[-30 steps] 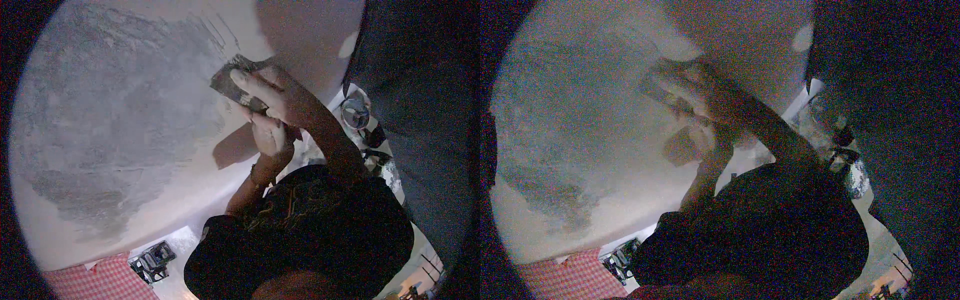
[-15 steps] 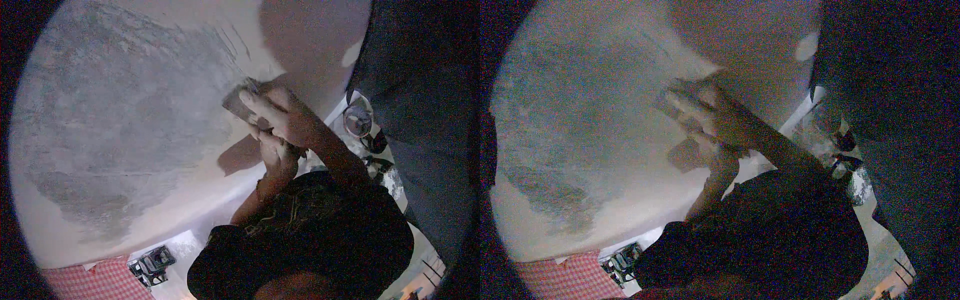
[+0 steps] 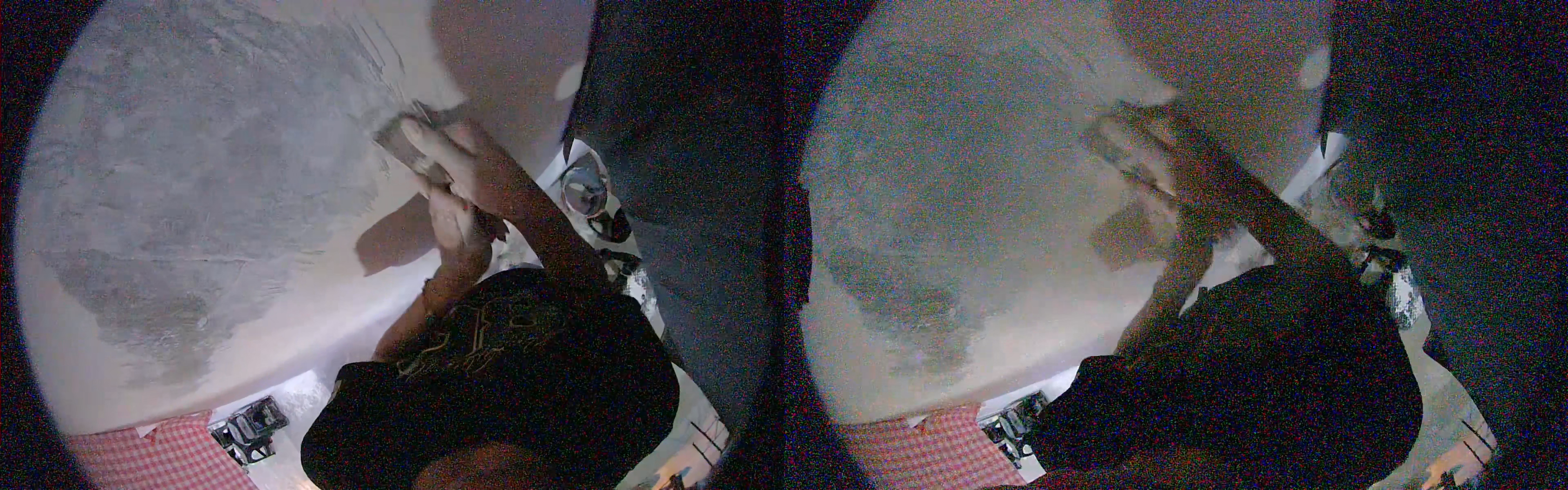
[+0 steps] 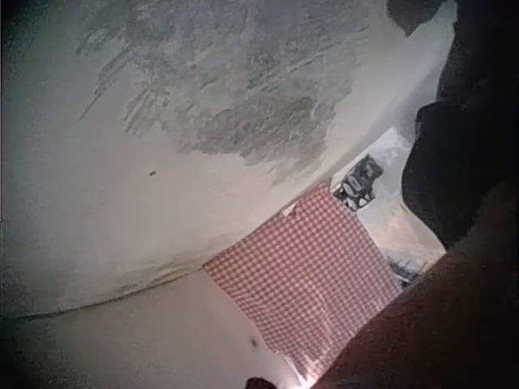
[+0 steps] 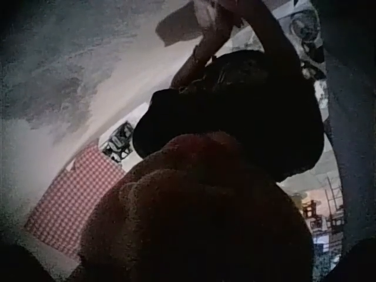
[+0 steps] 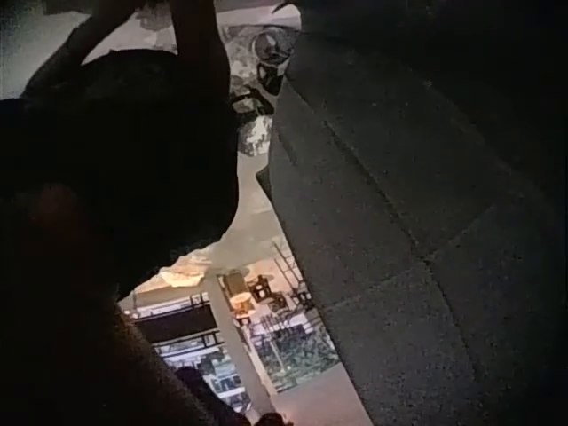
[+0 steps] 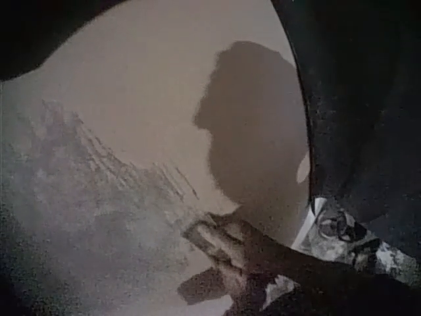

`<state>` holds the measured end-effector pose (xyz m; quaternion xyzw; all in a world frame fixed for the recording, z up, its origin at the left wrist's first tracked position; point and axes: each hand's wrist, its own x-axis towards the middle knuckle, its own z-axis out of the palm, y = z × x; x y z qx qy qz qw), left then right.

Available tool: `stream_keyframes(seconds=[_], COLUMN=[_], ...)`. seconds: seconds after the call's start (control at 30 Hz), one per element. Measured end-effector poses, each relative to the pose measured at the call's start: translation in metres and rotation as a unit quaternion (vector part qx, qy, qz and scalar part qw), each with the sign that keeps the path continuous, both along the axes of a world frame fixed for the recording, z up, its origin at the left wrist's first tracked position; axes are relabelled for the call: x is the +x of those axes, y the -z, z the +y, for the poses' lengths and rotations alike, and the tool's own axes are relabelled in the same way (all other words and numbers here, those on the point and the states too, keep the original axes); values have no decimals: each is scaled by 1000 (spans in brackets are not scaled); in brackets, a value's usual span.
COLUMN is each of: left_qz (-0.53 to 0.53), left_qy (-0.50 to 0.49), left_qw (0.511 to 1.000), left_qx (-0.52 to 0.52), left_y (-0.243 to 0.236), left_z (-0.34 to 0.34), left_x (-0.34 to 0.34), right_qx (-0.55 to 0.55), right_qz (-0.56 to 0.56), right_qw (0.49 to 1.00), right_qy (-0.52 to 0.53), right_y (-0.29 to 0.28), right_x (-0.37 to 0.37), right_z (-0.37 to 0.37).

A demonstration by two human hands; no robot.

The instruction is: Scraping a wall with a putty knife to remove old material or paint.

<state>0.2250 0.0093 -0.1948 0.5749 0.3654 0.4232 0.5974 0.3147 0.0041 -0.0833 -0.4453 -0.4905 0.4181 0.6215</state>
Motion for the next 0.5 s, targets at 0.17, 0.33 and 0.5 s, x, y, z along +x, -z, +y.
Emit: stream_keyframes(seconds=[0.17, 0.33, 0.5], left_qz=[-49, 164, 340], left_qy=[33, -5, 88], left_qw=[994, 962, 770], left_qx=[-87, 217, 532], left_y=[-23, -34, -3], left_z=[-4, 5, 16], left_x=[-10, -19, -24], right_qx=[62, 59, 40], right_qz=[-123, -19, -45], right_qw=[988, 998, 998], right_qy=[65, 28, 23], right_y=[-2, -3, -8], right_x=[-2, -10, -3], right_z=[0, 7, 2])
